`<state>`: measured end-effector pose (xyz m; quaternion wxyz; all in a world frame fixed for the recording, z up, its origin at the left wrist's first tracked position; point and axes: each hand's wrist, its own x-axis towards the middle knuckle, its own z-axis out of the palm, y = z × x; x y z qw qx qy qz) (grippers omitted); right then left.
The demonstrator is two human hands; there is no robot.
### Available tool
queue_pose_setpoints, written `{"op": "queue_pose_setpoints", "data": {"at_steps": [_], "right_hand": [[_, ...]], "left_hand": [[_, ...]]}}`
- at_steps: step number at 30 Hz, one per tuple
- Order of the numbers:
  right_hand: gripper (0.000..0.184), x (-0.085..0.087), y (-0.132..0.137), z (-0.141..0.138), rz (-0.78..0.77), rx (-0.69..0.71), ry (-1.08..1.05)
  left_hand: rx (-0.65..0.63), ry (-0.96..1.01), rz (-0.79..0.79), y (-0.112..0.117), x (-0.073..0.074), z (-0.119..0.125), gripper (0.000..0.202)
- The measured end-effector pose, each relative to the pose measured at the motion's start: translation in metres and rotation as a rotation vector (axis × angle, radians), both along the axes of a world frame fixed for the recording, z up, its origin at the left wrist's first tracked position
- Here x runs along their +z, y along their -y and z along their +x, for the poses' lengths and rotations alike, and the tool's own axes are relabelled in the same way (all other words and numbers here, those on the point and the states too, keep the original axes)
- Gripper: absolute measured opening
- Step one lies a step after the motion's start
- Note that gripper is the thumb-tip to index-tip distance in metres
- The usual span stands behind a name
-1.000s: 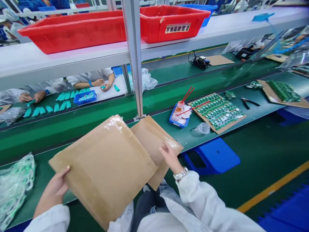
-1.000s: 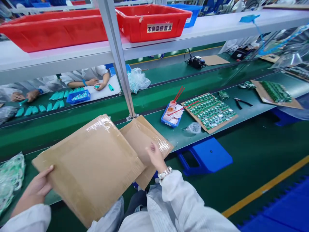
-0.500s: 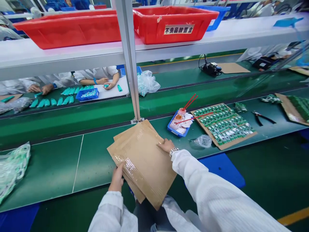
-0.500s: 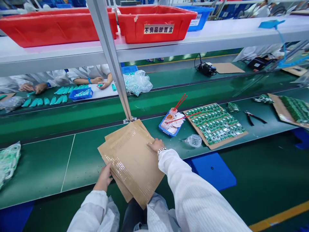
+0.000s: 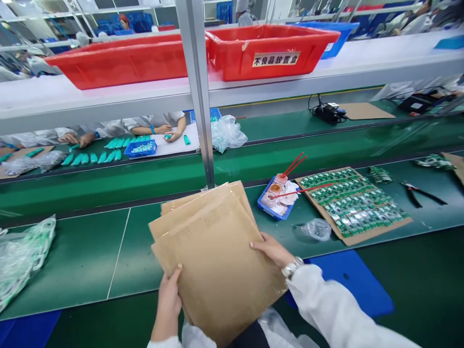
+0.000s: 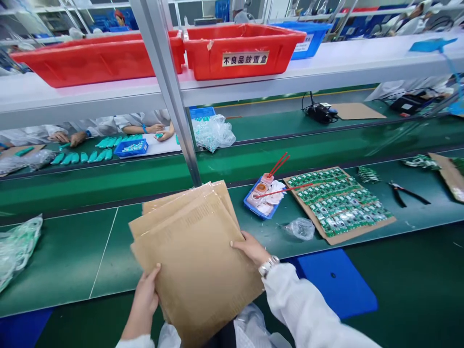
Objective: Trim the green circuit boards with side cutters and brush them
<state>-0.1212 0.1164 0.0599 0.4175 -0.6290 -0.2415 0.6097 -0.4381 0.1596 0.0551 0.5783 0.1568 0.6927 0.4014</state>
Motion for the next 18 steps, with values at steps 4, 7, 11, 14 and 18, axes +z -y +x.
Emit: {"op": "queue_pose_setpoints", "data": {"at_steps": [4,7,11,14,18], "right_hand": [[0.072,0.043,0.013,0.010,0.206,-0.034,0.069],[0.074,0.059,0.006,0.017,0.305,-0.023,0.119],[0.078,0.055,0.007,0.017,0.407,0.010,0.141],[0.073,0.046,0.015,0.016,0.453,0.022,0.151],[0.068,0.040,0.013,0.016,0.463,0.037,0.166]], "left_hand": [[0.009,-0.024,0.308,-0.008,0.045,-0.024,0.025],[-0.079,-0.015,0.481,-0.027,0.066,-0.036,0.058],[-0.244,-0.002,0.552,-0.040,0.076,-0.042,0.104],[-0.361,-0.017,0.514,-0.040,0.075,-0.042,0.113],[-0.462,-0.021,0.438,-0.046,0.068,-0.036,0.107]]}}
